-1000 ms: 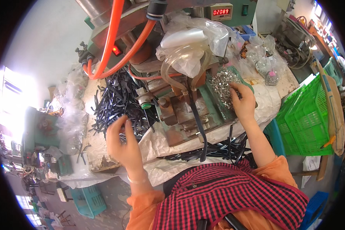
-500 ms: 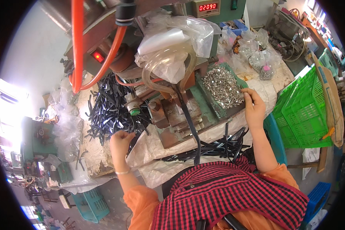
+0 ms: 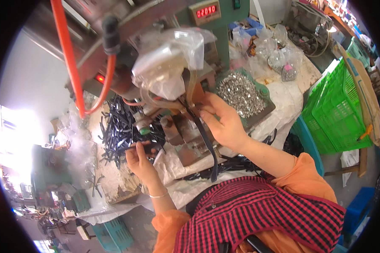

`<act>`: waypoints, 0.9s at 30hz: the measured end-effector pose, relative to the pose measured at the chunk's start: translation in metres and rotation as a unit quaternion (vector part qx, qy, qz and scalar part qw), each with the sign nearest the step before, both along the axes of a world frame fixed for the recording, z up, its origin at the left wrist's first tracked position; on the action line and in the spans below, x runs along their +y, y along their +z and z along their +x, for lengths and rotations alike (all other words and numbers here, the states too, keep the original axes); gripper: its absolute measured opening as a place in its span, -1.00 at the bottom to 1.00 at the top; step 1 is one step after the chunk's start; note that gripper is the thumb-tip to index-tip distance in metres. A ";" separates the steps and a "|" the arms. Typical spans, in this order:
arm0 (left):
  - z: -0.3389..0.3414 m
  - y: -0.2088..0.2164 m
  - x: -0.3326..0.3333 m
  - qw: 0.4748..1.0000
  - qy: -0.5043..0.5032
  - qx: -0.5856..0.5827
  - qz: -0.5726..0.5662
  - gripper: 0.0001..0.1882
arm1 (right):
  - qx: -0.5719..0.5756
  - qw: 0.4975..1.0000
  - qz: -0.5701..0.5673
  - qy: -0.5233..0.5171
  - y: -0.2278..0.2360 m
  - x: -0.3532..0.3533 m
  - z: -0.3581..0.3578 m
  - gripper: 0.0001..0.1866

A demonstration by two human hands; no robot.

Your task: The person repeatedly picks small metallic components and black plastic pieces, places them into a press machine, and removes the assembled units. The person handles the components by hand and uses the machine to press them together, then sets the finished pieces aside.

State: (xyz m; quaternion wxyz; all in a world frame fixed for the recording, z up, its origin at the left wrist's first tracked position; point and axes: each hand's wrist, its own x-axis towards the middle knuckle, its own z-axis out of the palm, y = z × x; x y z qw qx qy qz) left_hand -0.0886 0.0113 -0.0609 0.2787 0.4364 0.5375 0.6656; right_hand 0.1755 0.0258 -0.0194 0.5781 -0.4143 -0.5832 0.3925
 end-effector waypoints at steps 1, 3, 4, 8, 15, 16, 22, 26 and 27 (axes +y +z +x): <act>0.006 0.002 -0.002 1.000 0.019 0.006 0.001 -0.85 | 0.025 1.000 -0.013 -0.002 -0.002 0.000 -0.003 -0.55; 0.024 0.026 -0.005 0.996 0.020 0.000 0.086 -0.87 | 0.039 0.999 -0.023 -0.005 0.000 -0.001 -0.004 -0.54; 0.033 0.043 -0.007 0.991 0.021 -0.002 0.130 -0.88 | 0.072 0.997 -0.022 0.005 -0.001 0.001 -0.006 -0.54; 0.064 0.108 -0.013 0.942 -0.124 0.037 0.311 -0.92 | 0.097 0.993 -0.050 0.047 0.008 0.001 -0.011 -0.53; 0.072 0.096 -0.009 0.954 -0.093 0.093 0.268 -0.89 | 0.019 0.998 -0.008 0.060 0.030 -0.012 -0.009 -0.45; 0.073 0.084 -0.011 0.943 -0.109 0.133 0.285 -0.89 | -0.063 0.997 0.007 0.054 0.027 -0.012 0.003 -0.44; 0.095 0.073 -0.020 0.778 -0.175 0.495 0.346 -0.79 | -0.506 0.811 0.000 -0.293 -0.058 0.011 0.094 -0.74; 0.103 0.054 -0.002 0.742 -0.154 0.504 0.415 -0.79 | -0.420 0.856 0.095 -0.286 -0.077 0.024 0.109 -0.85; 0.102 0.051 -0.001 0.741 -0.152 0.502 0.419 -0.79 | -0.402 0.864 0.106 -0.284 -0.076 0.028 0.109 -0.86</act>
